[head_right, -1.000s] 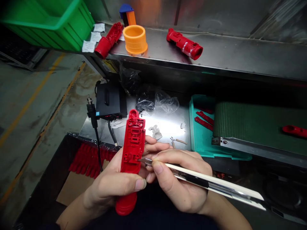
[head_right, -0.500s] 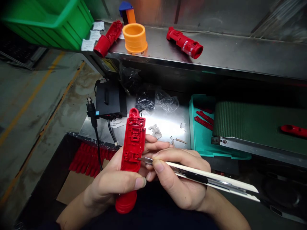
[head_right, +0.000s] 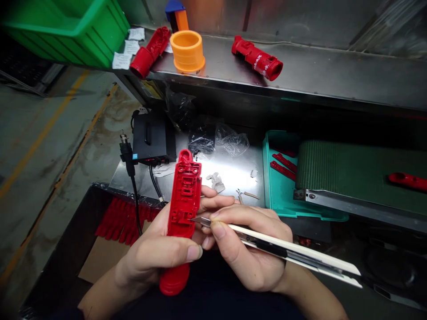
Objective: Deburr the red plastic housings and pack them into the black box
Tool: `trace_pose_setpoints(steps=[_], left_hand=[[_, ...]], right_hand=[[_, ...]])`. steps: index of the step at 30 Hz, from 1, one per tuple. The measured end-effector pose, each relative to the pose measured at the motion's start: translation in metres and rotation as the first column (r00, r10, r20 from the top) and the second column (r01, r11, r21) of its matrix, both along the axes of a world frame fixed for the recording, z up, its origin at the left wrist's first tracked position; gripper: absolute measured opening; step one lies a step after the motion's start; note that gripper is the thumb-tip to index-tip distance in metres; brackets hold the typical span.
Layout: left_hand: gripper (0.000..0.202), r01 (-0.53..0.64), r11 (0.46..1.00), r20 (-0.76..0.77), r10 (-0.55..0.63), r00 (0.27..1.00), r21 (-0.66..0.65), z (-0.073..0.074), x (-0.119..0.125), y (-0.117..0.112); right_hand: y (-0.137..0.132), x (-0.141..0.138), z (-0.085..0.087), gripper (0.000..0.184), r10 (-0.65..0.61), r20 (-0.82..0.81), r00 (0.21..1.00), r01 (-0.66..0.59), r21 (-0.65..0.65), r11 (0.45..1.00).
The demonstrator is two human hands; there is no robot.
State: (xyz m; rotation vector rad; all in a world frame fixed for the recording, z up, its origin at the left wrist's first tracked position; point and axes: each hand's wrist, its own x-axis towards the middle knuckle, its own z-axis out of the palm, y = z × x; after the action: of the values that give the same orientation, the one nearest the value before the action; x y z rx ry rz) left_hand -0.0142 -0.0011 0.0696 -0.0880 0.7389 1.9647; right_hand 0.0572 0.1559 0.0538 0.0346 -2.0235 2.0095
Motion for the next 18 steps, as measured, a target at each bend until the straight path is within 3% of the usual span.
trace_pose_setpoints(steps=[11, 18], left_hand=[[0.060, 0.017, 1.000, 0.009, -0.017, 1.000, 0.001, -0.0037, 0.0012, -0.0024], [0.059, 0.006, 0.998, 0.031, -0.008, 1.000, 0.056, -0.0050, 0.0002, 0.0002]], right_hand=[[0.0036, -0.0027, 0.0076, 0.030, 0.036, 0.011, 0.999, -0.037, 0.102, 0.994], [0.0028, -0.0015, 0.0032, 0.028, 0.046, 0.034, 0.998, -0.046, 0.019, 0.999]])
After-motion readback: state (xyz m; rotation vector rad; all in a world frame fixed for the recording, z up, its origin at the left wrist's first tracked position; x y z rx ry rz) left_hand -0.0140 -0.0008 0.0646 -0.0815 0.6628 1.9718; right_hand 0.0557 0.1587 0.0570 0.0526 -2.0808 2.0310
